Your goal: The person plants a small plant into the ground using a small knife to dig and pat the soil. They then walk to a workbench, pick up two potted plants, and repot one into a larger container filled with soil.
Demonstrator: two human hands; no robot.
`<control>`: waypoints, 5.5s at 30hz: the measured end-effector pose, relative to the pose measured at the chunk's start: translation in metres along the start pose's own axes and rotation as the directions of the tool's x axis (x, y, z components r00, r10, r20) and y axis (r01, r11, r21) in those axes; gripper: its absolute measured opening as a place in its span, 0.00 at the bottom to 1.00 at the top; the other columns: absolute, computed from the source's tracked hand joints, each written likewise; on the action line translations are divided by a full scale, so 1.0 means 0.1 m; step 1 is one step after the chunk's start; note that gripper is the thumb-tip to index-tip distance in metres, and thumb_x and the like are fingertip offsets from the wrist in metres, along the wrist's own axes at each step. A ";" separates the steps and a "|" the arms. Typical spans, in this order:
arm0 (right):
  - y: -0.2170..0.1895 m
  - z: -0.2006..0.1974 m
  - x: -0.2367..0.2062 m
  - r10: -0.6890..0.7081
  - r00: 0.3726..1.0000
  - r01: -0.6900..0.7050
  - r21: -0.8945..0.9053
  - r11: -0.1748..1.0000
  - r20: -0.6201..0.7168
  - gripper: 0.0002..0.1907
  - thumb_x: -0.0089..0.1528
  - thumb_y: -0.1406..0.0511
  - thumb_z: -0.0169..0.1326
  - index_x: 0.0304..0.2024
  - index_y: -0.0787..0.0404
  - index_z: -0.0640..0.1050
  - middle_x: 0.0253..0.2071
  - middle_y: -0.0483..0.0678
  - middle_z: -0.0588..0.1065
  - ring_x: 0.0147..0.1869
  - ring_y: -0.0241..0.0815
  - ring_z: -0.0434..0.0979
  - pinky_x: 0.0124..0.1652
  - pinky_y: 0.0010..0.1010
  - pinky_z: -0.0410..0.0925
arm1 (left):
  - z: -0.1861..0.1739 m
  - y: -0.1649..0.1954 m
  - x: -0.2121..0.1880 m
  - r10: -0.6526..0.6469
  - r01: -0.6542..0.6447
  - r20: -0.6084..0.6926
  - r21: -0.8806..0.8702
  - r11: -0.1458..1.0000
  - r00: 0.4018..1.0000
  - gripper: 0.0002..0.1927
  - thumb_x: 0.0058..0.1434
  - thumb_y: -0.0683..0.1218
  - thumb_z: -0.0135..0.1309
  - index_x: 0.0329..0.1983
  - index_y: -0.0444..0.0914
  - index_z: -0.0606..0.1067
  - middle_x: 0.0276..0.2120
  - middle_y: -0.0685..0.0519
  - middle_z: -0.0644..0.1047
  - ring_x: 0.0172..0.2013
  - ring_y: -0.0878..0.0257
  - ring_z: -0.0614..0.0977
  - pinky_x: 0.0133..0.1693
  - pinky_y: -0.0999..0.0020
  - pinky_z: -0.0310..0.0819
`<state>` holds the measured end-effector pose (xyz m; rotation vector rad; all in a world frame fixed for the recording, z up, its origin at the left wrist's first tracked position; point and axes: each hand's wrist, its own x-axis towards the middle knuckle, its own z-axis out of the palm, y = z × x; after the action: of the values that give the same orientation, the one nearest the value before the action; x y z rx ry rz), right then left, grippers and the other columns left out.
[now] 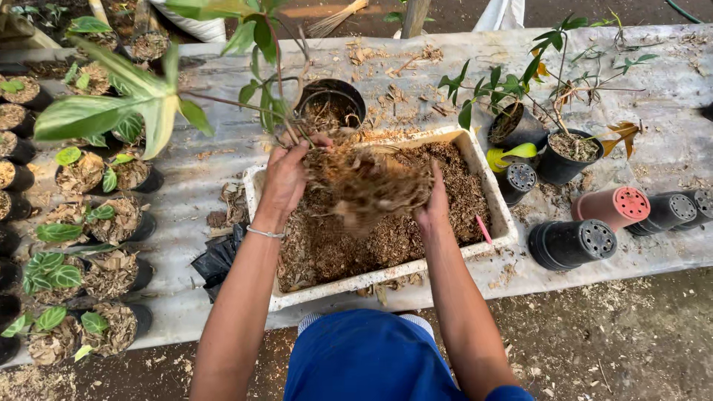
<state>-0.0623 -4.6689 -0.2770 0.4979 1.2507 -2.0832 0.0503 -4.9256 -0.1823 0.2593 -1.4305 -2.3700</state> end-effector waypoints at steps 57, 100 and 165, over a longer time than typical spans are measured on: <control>0.72 0.75 0.04 -0.235 0.955 0.287 -0.372 0.883 0.178 0.29 0.62 0.66 0.46 0.67 0.61 0.61 0.62 0.57 0.66 0.58 0.52 0.73 0.50 0.47 0.77 | 0.55 -0.02 -0.25 0.077 -0.035 -0.154 0.257 0.966 0.985 0.17 0.75 0.54 0.43 0.53 0.37 0.56 0.55 0.47 0.78 0.51 0.62 0.80 0.46 0.68 0.83; 0.59 -0.13 0.49 -0.181 0.628 0.688 -0.649 -0.324 0.757 0.27 0.74 0.46 0.28 0.32 0.55 0.64 0.24 0.48 0.63 0.23 0.44 0.61 0.25 0.38 0.66 | -0.67 -0.14 -0.12 0.389 0.122 -0.355 0.851 0.510 0.850 0.15 0.72 0.45 0.54 0.47 0.30 0.63 0.41 0.43 0.77 0.43 0.53 0.80 0.50 0.58 0.72; -0.38 1.06 -0.73 -0.439 0.851 0.526 -0.449 0.722 0.289 0.20 0.66 0.55 0.56 0.54 0.61 0.77 0.47 0.46 0.78 0.47 0.41 0.77 0.46 0.38 0.74 | 0.37 0.24 -0.43 -0.106 0.115 -0.115 0.082 0.990 0.988 0.29 0.59 0.27 0.40 0.64 0.33 0.72 0.56 0.55 0.75 0.61 0.66 0.71 0.68 0.69 0.55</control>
<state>-0.0353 -4.7253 -0.1581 -0.2823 1.9059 -1.9971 0.0830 -4.8888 -0.1446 0.4970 -1.5071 -2.3407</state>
